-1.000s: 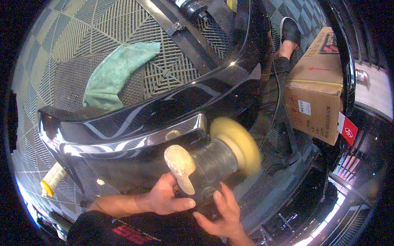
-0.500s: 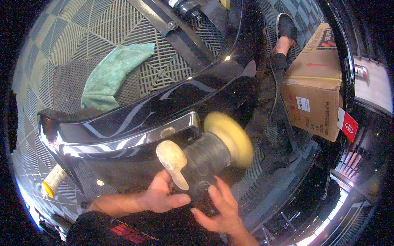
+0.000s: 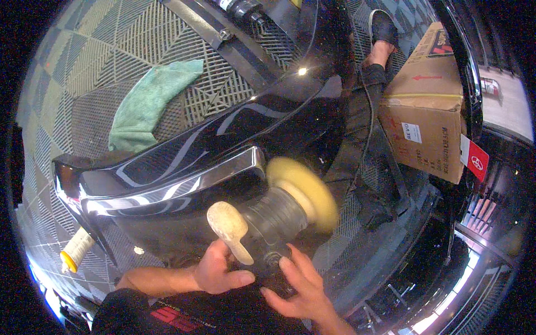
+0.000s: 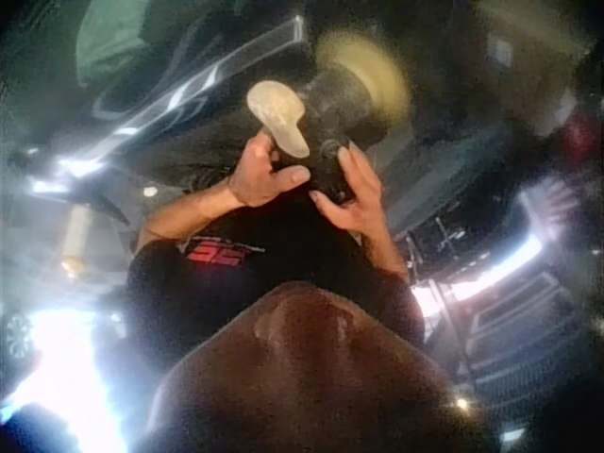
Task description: The person uses a rotary polisher with a yellow pad to polish a black car bumper placed on a workbench. They apply compound to the pad and move the polisher across the bumper surface, then wipe the area with a cloth.
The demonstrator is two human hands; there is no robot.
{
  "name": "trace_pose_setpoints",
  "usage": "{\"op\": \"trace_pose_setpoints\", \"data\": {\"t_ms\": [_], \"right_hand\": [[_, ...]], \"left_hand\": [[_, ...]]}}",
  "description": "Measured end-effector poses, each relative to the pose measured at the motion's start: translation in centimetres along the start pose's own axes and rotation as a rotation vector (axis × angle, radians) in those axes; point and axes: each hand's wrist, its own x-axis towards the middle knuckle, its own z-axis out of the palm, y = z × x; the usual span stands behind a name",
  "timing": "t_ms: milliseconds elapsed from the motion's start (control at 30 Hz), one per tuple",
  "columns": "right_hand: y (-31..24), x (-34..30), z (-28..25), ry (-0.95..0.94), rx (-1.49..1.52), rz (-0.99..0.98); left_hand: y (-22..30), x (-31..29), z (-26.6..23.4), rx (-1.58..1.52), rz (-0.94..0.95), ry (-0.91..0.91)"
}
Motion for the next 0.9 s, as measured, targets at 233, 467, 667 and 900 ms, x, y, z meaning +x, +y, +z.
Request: {"op": "trace_pose_setpoints", "data": {"t_ms": [233,467,667,900], "right_hand": [[-0.2,0.6,0.5,-0.003,0.020,0.005],[0.4,-1.8,-0.8,0.056,-0.072,0.031],[-0.1,-2.1,-1.7,0.021,-0.096,0.097],[0.1,-2.1,-1.4,0.071,-0.082,0.071]], "left_hand": [[0.7,0.3,-0.3,-0.002,-0.007,0.005],[2.4,0.5,1.1,0.258,-0.020,-0.121],[3.0,1.1,1.6,0.353,-0.054,-0.200],[2.9,1.1,1.7,0.343,-0.095,-0.199]]}}
